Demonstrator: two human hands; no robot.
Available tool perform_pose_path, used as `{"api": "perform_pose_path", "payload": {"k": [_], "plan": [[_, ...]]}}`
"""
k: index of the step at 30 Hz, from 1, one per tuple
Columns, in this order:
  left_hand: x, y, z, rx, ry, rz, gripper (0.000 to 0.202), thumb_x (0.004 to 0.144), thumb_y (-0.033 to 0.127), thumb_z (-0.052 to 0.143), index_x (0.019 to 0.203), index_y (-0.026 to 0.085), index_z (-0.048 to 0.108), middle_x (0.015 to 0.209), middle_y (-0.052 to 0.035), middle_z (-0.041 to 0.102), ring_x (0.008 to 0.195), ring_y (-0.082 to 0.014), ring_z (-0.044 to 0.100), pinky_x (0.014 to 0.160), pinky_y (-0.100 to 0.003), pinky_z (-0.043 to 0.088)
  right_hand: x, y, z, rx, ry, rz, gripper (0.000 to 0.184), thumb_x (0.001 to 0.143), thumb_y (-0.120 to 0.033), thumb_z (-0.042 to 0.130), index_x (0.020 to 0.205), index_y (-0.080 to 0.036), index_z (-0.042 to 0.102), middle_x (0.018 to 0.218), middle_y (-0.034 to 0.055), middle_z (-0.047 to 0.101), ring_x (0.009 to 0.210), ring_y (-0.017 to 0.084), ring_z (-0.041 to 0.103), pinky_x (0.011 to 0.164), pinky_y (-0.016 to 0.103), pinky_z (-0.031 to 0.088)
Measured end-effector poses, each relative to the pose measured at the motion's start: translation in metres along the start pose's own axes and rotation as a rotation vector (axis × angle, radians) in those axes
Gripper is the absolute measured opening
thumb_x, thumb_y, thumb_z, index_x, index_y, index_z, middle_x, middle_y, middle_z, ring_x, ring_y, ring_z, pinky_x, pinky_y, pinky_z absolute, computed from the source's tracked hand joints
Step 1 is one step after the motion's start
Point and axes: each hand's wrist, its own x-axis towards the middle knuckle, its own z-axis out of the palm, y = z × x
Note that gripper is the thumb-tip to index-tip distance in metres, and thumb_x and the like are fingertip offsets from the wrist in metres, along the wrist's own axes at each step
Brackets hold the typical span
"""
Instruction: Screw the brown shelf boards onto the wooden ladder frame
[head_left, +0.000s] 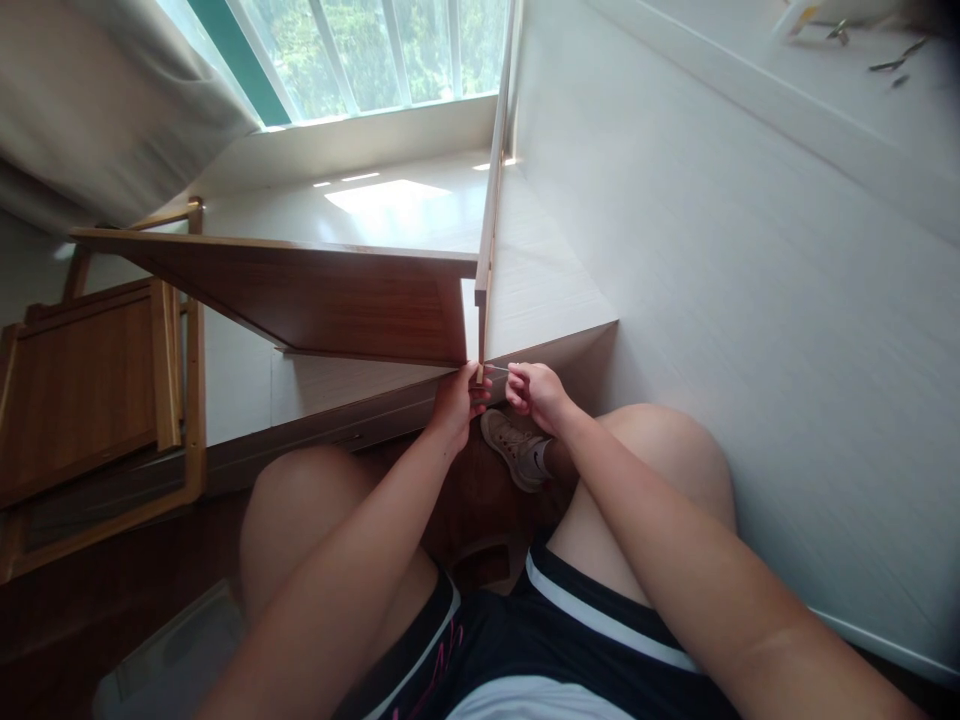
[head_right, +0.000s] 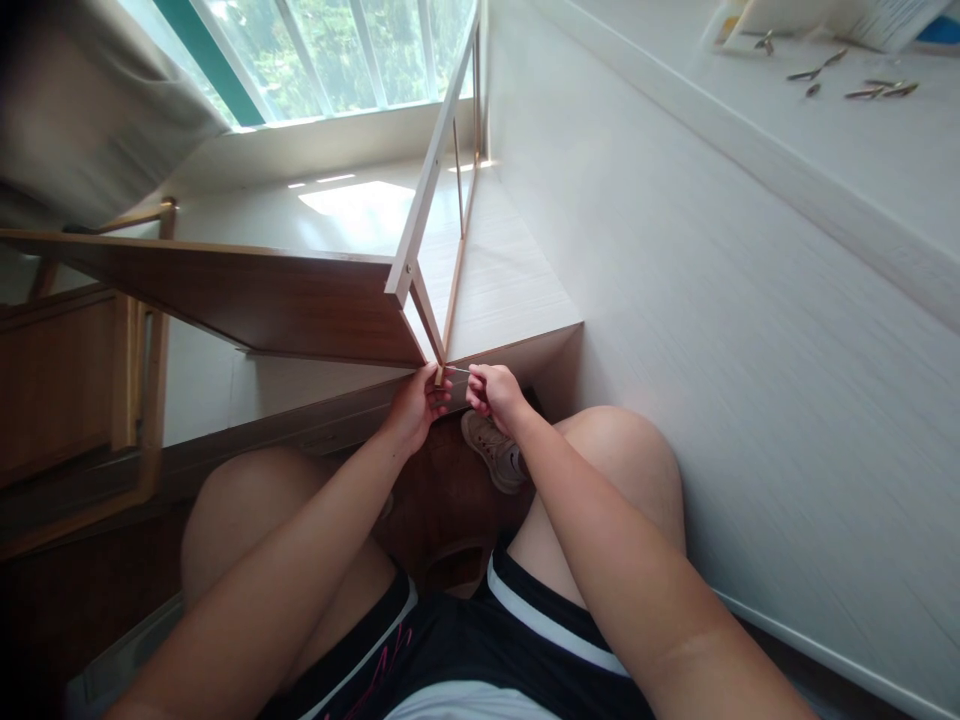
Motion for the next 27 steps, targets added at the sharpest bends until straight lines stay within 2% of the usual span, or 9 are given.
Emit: {"api": "perform_pose_path", "payload": {"k": [4, 9, 18, 27], "plan": [[0.0002, -0.0011, -0.0019, 0.006, -0.012, 0.005, 0.038, 0.080, 0.051, 0.062, 0.093, 0.018, 0.074, 0.079, -0.0015, 0.063, 0.058, -0.0070, 0.053, 0.051, -0.019, 0.038, -0.0019, -0.0011, 0.0005, -0.043, 0.039, -0.061, 0.035, 0.084, -0.040, 0.052, 0.058, -0.022, 0.037, 0.043, -0.0016, 0.046, 0.036, 0.008, 0.030, 0.036, 0.022, 0.017], [-0.0004, -0.0012, -0.0029, -0.002, -0.019, 0.018, 0.038, 0.080, 0.051, 0.063, 0.094, 0.018, 0.074, 0.079, -0.0021, 0.063, 0.060, -0.0079, 0.054, 0.051, -0.019, 0.038, -0.0032, 0.0010, 0.0011, -0.149, 0.020, -0.134, 0.037, 0.085, -0.042, 0.052, 0.058, -0.021, 0.039, 0.045, -0.0020, 0.047, 0.035, 0.008, 0.031, 0.035, 0.022, 0.018], [-0.0021, 0.0023, 0.0003, -0.029, 0.012, -0.004, 0.036, 0.080, 0.049, 0.062, 0.088, 0.017, 0.074, 0.077, -0.0023, 0.062, 0.059, -0.0078, 0.053, 0.050, -0.019, 0.037, -0.0027, 0.0032, 0.0011, -0.186, 0.022, -0.175, 0.039, 0.087, -0.044, 0.053, 0.059, -0.021, 0.040, 0.049, -0.0027, 0.048, 0.036, 0.007, 0.031, 0.036, 0.021, 0.018], [-0.0031, 0.0028, -0.0002, -0.026, 0.008, -0.007, 0.037, 0.080, 0.049, 0.061, 0.090, 0.016, 0.074, 0.078, -0.0026, 0.062, 0.059, -0.0075, 0.052, 0.050, -0.019, 0.036, -0.0061, 0.0041, 0.0023, -0.272, 0.011, -0.263, 0.040, 0.090, -0.047, 0.051, 0.061, -0.020, 0.042, 0.053, -0.0022, 0.050, 0.039, 0.008, 0.034, 0.038, 0.023, 0.021]]}}
